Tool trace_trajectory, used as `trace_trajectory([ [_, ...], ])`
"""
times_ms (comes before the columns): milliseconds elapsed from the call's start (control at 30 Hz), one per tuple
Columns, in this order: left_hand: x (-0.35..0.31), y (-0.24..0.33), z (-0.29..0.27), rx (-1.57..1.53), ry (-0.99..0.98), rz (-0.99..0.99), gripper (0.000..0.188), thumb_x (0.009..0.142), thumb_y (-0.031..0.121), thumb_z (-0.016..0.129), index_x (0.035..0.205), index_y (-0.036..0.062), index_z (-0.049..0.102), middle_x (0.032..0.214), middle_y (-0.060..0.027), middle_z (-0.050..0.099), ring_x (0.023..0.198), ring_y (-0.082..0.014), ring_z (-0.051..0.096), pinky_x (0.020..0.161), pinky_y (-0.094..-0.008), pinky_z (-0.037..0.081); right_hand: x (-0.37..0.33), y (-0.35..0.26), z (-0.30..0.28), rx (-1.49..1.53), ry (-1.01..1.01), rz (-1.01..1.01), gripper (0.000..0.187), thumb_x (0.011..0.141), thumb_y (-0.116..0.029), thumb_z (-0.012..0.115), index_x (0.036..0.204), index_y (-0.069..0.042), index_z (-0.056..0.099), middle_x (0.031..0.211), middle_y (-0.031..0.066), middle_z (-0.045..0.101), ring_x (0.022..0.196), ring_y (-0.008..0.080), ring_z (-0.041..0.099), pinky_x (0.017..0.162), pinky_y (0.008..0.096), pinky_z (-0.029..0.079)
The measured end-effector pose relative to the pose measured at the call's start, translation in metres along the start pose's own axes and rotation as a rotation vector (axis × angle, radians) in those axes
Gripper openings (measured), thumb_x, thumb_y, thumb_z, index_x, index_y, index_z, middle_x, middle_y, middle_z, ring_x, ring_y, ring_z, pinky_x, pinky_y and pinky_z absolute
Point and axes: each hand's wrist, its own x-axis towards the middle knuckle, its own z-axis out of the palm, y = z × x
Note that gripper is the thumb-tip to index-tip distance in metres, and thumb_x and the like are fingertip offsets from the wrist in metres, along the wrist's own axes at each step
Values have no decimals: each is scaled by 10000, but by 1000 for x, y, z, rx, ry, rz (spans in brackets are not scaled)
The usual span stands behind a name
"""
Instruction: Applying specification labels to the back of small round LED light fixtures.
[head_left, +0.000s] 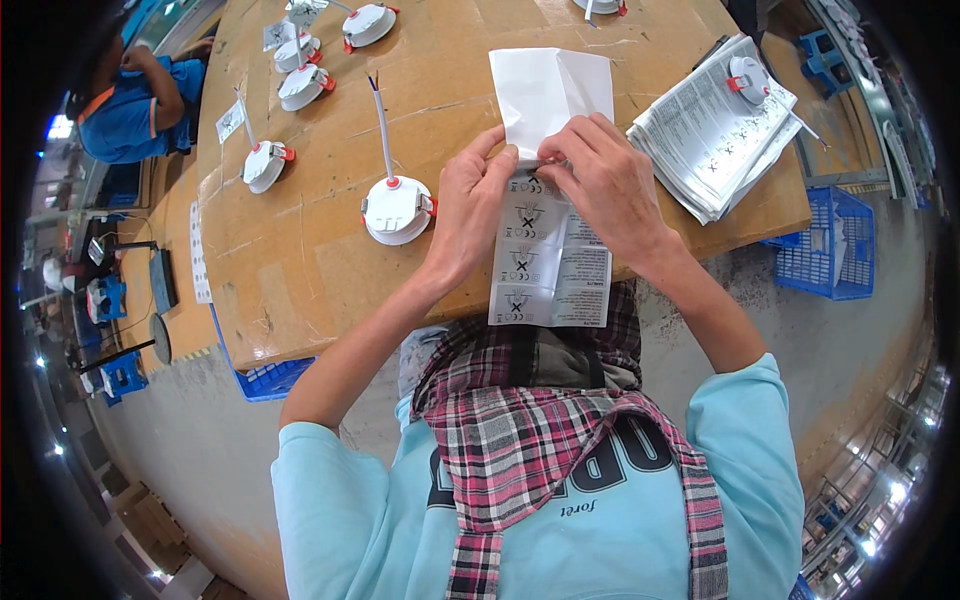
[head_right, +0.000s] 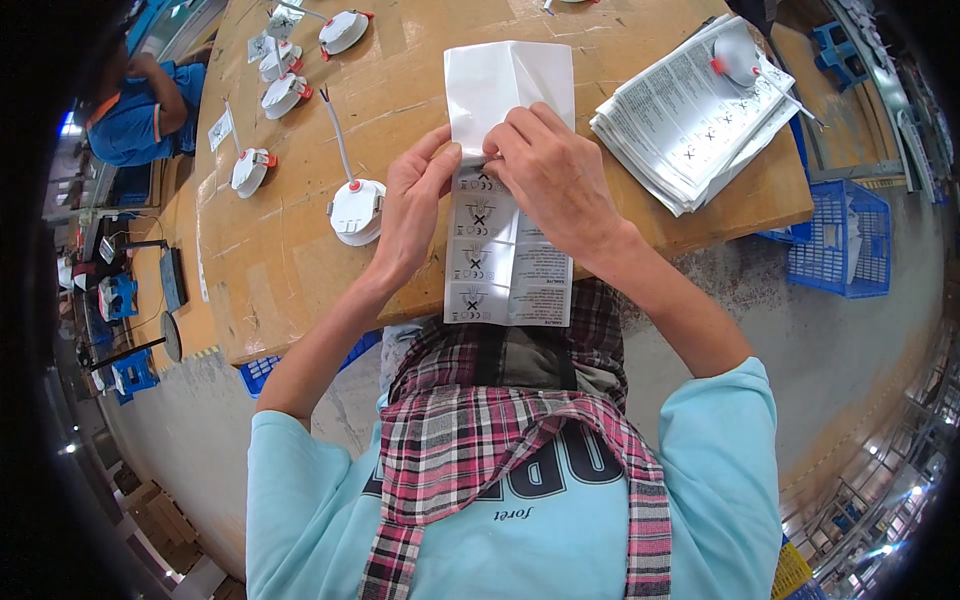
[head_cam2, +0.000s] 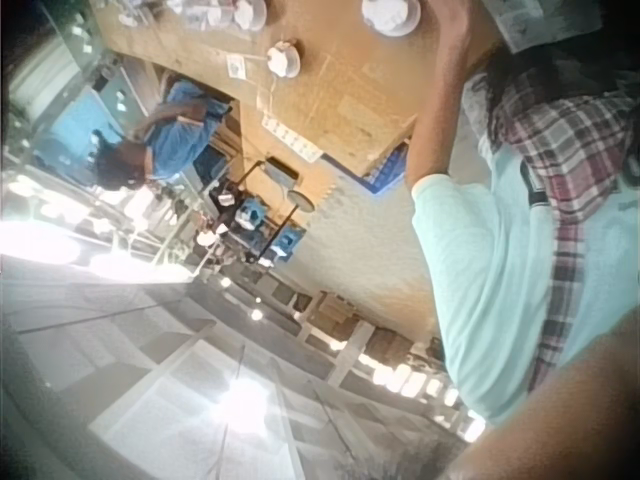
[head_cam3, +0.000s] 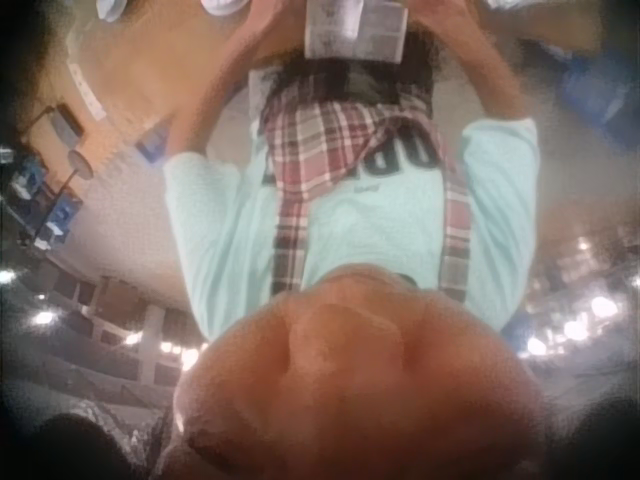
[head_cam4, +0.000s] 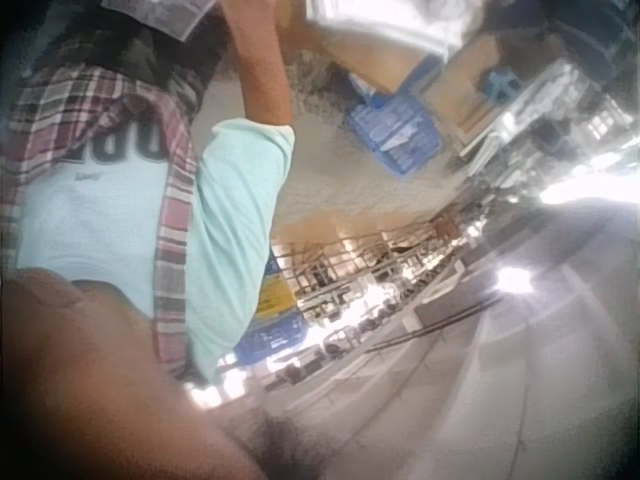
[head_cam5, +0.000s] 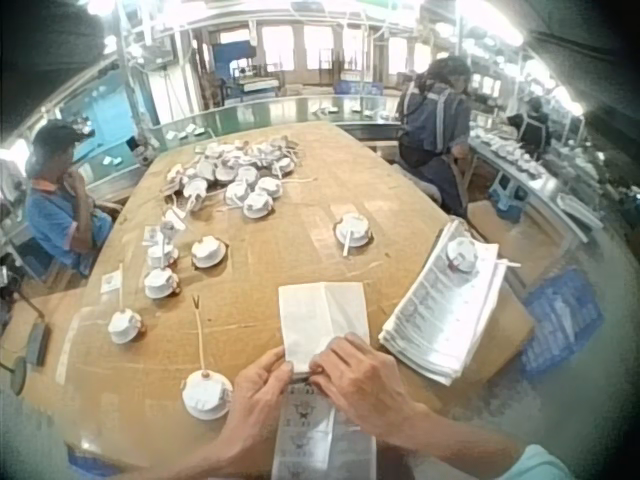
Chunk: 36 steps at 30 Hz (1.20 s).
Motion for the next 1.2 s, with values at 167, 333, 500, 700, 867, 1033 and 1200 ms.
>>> trace_trajectory([
  [167,-1,-4,2,33,10,8,356,917,168,460,1155,-79,555,782,-45,629,688,-59,506,617,-242,441,1,-1,-3,-31,-47,9,167,698,-104,718,780,-61,579,781,15,545,815,175,556,640,293,496],
  [333,-1,5,3,-24,21,46,348,926,167,455,1160,-70,555,827,-43,638,730,-62,519,656,-241,446,2,-5,-5,-27,-5,9,163,696,-100,722,776,-62,584,782,16,547,811,175,558,637,290,496],
  [500,-6,7,5,-23,6,7,371,943,206,449,1212,-26,552,829,41,568,683,-13,393,612,-176,319,0,-3,0,-17,38,-5,160,695,-101,721,767,-67,582,783,14,546,807,176,558,631,290,494],
  [700,-7,9,8,-76,32,4,365,944,211,448,1199,-24,562,807,51,558,691,-11,400,632,-178,336,4,-4,-4,-37,14,0,170,691,-100,721,755,-68,567,777,16,542,799,175,555,624,293,493],
  [867,-3,12,9,-181,49,16,344,946,222,455,1152,-19,588,800,43,566,694,-12,432,657,-170,369,4,0,-5,-65,23,-43,187,685,-90,714,768,-64,549,808,22,535,829,178,547,632,305,492],
  [1033,5,8,0,-173,10,-98,277,926,166,476,1003,-54,624,776,-1,620,691,-40,514,623,-202,413,4,6,-4,-64,-24,-169,181,693,-63,696,787,-57,541,845,43,527,864,203,534,683,309,490],
  [1200,19,2,-12,-41,79,-36,259,907,155,493,968,-60,624,738,-18,634,615,-49,510,565,-222,407,4,10,-25,429,8,-166,144,756,-23,655,835,-50,537,891,53,570,911,180,546,767,270,481],
])
